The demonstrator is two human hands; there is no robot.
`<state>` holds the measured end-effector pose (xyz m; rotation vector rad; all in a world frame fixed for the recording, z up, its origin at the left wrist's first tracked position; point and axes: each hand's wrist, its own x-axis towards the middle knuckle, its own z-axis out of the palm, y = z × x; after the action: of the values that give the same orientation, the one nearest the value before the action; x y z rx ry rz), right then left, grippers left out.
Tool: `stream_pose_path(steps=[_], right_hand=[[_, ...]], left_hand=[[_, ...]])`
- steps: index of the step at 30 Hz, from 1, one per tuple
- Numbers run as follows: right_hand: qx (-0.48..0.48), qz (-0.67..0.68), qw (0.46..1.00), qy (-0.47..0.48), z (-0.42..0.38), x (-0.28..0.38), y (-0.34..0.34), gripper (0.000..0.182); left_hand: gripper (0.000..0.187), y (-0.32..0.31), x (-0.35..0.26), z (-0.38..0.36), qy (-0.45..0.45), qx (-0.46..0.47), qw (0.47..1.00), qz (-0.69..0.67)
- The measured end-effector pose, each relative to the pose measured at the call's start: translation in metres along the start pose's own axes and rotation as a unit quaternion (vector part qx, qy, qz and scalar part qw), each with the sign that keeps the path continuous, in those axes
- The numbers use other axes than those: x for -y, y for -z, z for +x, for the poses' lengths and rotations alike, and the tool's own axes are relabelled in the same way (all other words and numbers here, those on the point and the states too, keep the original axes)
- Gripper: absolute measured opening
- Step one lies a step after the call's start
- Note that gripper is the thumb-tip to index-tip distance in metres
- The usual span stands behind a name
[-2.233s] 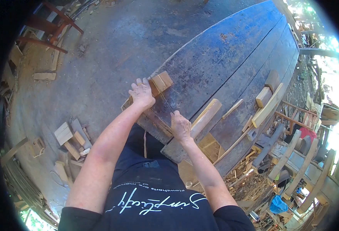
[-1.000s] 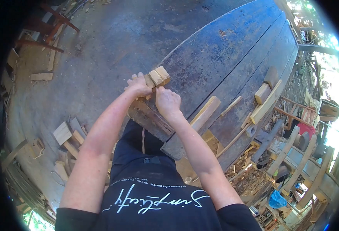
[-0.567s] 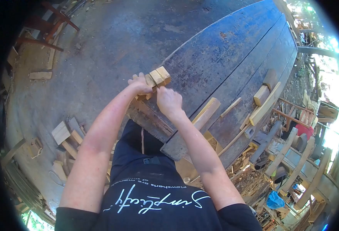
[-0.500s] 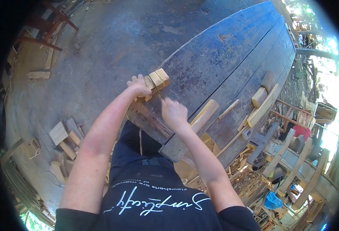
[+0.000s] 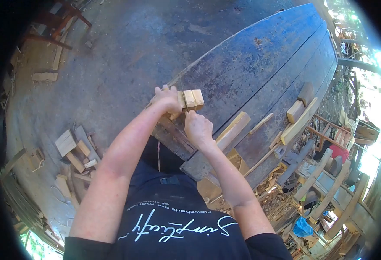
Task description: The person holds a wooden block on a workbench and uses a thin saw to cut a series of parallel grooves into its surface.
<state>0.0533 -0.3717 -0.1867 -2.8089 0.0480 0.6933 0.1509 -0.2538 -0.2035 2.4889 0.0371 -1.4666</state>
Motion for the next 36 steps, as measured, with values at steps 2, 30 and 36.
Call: stream_pose_path(steps=[2,30,36], right_hand=[[-0.019,-0.002,0.999,-0.032,0.005,0.0,-0.003,0.033],[-0.079,0.079,0.993,-0.037,-0.008,-0.012,-0.021,0.032],[-0.036,0.04,0.997,-0.061,-0.078,-0.028,-0.01,0.033]], left_hand=[[0.084,-0.012,0.001,0.015,-0.013,-0.041,0.999,0.02],[0.085,-0.014,-0.01,-0.014,0.025,-0.084,0.995,-0.05],[0.086,-0.019,-0.009,-0.01,0.023,-0.095,0.994,-0.043]])
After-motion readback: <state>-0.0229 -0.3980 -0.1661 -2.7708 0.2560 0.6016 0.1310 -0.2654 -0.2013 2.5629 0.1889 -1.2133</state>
